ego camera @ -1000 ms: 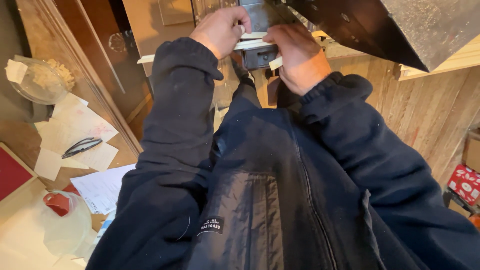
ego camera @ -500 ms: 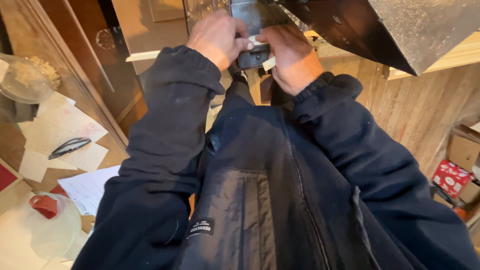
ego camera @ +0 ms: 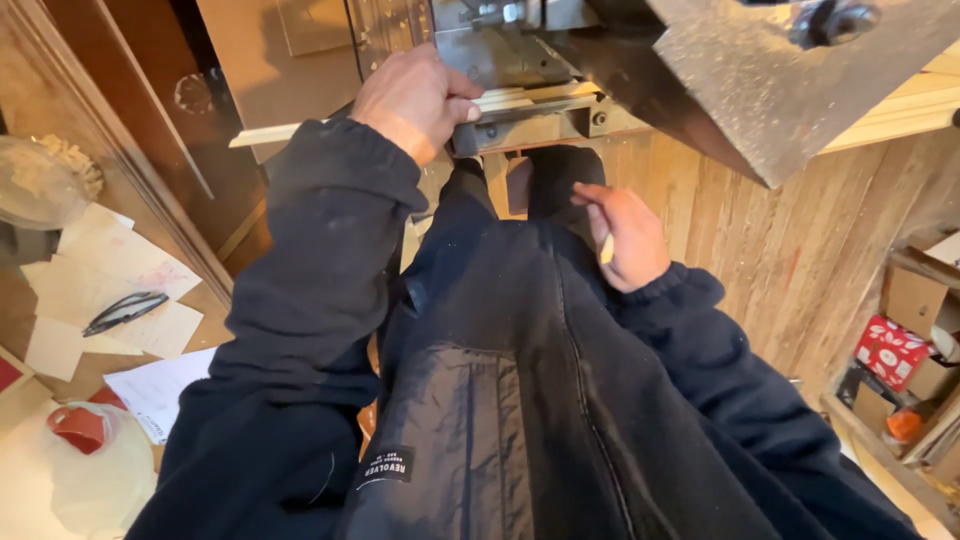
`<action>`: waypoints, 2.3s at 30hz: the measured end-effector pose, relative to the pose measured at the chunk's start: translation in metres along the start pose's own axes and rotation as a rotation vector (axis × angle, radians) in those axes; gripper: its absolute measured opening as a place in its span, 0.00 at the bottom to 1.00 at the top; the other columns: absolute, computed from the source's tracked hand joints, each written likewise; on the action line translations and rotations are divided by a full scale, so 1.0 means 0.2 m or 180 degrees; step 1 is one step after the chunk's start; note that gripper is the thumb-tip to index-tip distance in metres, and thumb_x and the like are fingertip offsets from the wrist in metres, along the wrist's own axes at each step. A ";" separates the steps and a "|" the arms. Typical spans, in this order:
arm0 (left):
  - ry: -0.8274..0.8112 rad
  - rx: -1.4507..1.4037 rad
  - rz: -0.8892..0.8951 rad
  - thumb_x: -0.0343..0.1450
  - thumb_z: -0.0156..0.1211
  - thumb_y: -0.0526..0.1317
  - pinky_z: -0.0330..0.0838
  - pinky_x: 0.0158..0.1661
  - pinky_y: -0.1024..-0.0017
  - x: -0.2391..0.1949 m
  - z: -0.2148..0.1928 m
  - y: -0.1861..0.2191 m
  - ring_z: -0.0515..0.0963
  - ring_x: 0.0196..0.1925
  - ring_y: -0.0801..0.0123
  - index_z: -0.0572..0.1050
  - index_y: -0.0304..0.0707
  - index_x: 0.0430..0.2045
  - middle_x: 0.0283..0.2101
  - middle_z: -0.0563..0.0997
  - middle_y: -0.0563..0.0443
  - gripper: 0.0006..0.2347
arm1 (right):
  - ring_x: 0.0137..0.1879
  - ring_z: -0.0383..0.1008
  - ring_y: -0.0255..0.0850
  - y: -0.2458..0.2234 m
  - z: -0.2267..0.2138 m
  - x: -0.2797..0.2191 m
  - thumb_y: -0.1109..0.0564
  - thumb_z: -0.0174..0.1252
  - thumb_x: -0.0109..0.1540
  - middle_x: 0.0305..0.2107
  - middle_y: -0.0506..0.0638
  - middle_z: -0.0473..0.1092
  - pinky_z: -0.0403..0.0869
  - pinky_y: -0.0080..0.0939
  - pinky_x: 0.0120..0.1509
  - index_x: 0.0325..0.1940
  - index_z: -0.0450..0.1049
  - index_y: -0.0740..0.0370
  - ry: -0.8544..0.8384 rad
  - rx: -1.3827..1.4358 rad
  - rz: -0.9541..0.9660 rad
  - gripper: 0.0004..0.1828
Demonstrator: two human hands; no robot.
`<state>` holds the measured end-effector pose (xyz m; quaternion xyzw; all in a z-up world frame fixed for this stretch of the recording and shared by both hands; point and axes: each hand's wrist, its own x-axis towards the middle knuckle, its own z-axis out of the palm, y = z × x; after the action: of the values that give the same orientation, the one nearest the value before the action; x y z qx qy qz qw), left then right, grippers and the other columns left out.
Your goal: Joining wooden moldings to assemble picture frames using a v-nailer machine.
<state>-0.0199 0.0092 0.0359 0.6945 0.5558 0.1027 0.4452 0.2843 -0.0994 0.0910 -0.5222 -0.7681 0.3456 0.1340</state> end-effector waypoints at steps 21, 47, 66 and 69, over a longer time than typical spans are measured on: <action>-0.0136 -0.0198 -0.0214 0.68 0.70 0.39 0.71 0.46 0.57 0.01 -0.03 0.06 0.78 0.46 0.47 0.86 0.42 0.41 0.38 0.81 0.42 0.09 | 0.63 0.68 0.63 0.80 -0.60 0.22 0.55 0.63 0.71 0.57 0.63 0.70 0.66 0.59 0.70 0.62 0.70 0.66 -0.0083 -0.0960 -0.0007 0.18; -0.0284 -0.0229 -0.0239 0.67 0.69 0.40 0.75 0.45 0.56 0.16 0.07 0.18 0.83 0.40 0.45 0.85 0.41 0.40 0.37 0.84 0.37 0.10 | 0.64 0.65 0.56 1.13 -0.71 0.16 0.63 0.55 0.68 0.54 0.55 0.69 0.60 0.54 0.71 0.59 0.71 0.61 -0.0062 -0.1413 -0.0256 0.14; -0.0255 -0.0316 -0.0054 0.67 0.69 0.39 0.74 0.46 0.56 0.16 0.10 0.15 0.82 0.42 0.45 0.85 0.38 0.39 0.37 0.84 0.36 0.09 | 0.56 0.74 0.56 1.05 -0.77 0.39 0.61 0.57 0.70 0.47 0.58 0.75 0.69 0.54 0.62 0.54 0.76 0.63 -0.0994 -0.1069 -0.0594 0.09; -0.0214 -0.0227 0.0143 0.67 0.70 0.39 0.73 0.45 0.54 0.18 0.12 0.12 0.82 0.43 0.43 0.86 0.37 0.38 0.37 0.83 0.35 0.09 | 0.55 0.76 0.56 1.10 -0.72 0.46 0.59 0.58 0.71 0.48 0.60 0.76 0.73 0.53 0.57 0.56 0.77 0.64 -0.1246 -0.0614 -0.0352 0.11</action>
<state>0.0251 0.0288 0.0256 0.6936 0.5208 0.1090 0.4857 0.4839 0.0876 0.0330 -0.4127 -0.8364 0.3574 -0.0493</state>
